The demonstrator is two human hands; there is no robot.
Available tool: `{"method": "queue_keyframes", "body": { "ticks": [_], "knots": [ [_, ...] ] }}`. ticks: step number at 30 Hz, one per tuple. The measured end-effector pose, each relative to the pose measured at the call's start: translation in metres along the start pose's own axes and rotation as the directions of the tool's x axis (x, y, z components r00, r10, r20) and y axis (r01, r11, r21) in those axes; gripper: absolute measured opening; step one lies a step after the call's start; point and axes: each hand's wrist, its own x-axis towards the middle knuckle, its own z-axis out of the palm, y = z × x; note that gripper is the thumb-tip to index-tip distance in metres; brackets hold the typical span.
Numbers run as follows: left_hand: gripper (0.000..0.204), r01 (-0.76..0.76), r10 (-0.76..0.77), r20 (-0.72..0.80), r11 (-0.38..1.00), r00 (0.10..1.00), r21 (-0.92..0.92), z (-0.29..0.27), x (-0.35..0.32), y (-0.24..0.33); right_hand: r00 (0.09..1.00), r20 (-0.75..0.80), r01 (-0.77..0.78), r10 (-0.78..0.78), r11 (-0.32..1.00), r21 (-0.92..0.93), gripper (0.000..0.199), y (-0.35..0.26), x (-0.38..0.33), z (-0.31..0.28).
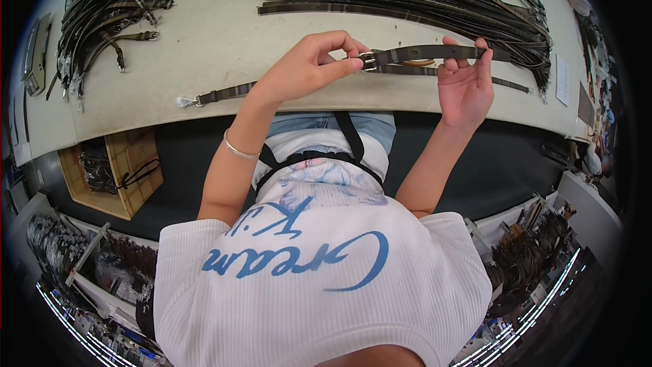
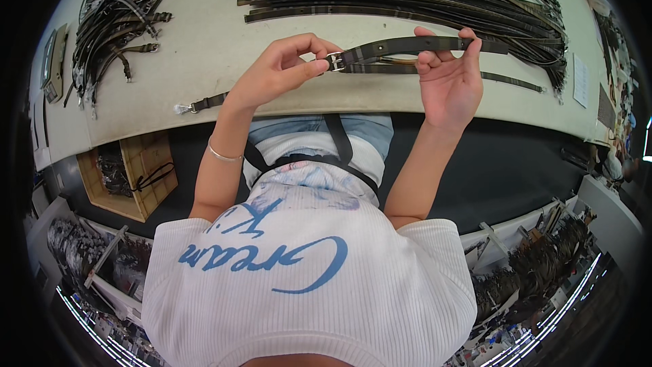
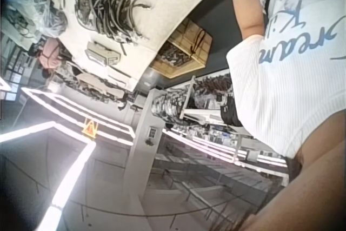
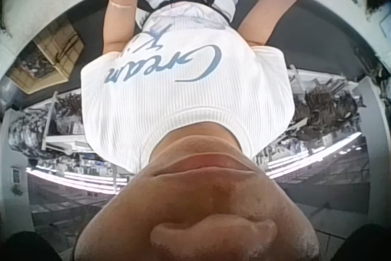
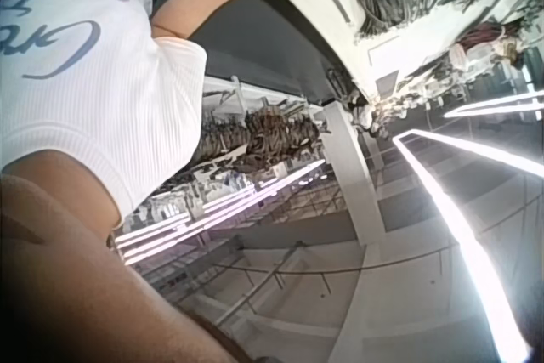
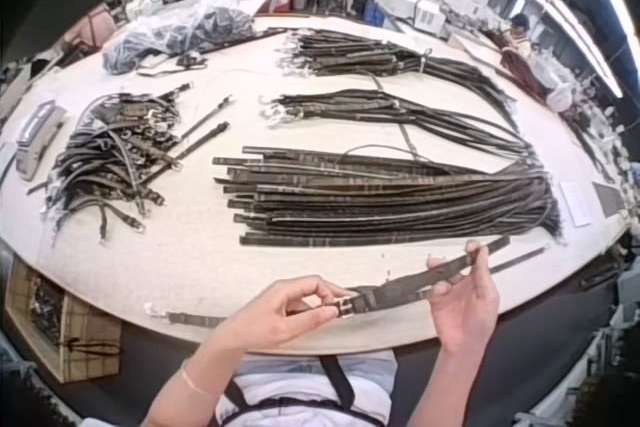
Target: Sorting and buckling finished leather straps for bags or belts.
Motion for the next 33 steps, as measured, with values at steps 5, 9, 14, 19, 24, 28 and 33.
{"method": "queue_keyframes", "body": {
  "ticks": [5,9,14,19,24,28,33],
  "knots": [
    [0.013,0.049,-0.046,0.042,0.995,0.998,-0.083,-0.001,0.000,0.000,0.999,-0.034,0.033,-0.034,0.999,-0.013,0.029,-0.004,0.000,0.000],
    [0.015,0.052,-0.051,0.009,0.996,0.999,-0.073,0.000,0.001,0.002,0.997,0.032,0.076,-0.074,0.995,-0.065,0.031,-0.005,-0.003,0.008],
    [0.015,0.045,-0.046,0.020,0.999,0.999,0.011,-0.003,0.003,0.000,0.987,0.129,0.113,-0.096,0.985,-0.128,0.034,-0.005,-0.004,0.019],
    [0.012,0.058,-0.057,-0.015,0.998,0.998,0.022,0.002,0.002,-0.004,0.954,0.285,0.165,-0.090,0.953,-0.255,0.036,0.006,-0.004,0.042],
    [0.012,0.024,-0.024,0.013,0.998,1.000,-0.065,0.003,0.003,-0.008,0.930,0.366,0.122,0.036,0.909,-0.399,0.032,0.046,-0.011,0.089],
    [0.017,0.028,0.010,0.077,0.881,0.997,-0.472,0.000,-0.002,0.000,0.910,0.340,-0.050,0.239,0.875,-0.481,0.031,0.074,-0.010,0.104],
    [0.021,-0.186,0.191,-0.015,0.933,0.982,-0.307,-0.001,-0.008,-0.017,0.846,0.491,0.068,0.210,0.870,-0.488,0.039,0.057,-0.008,0.092]
  ]
}}
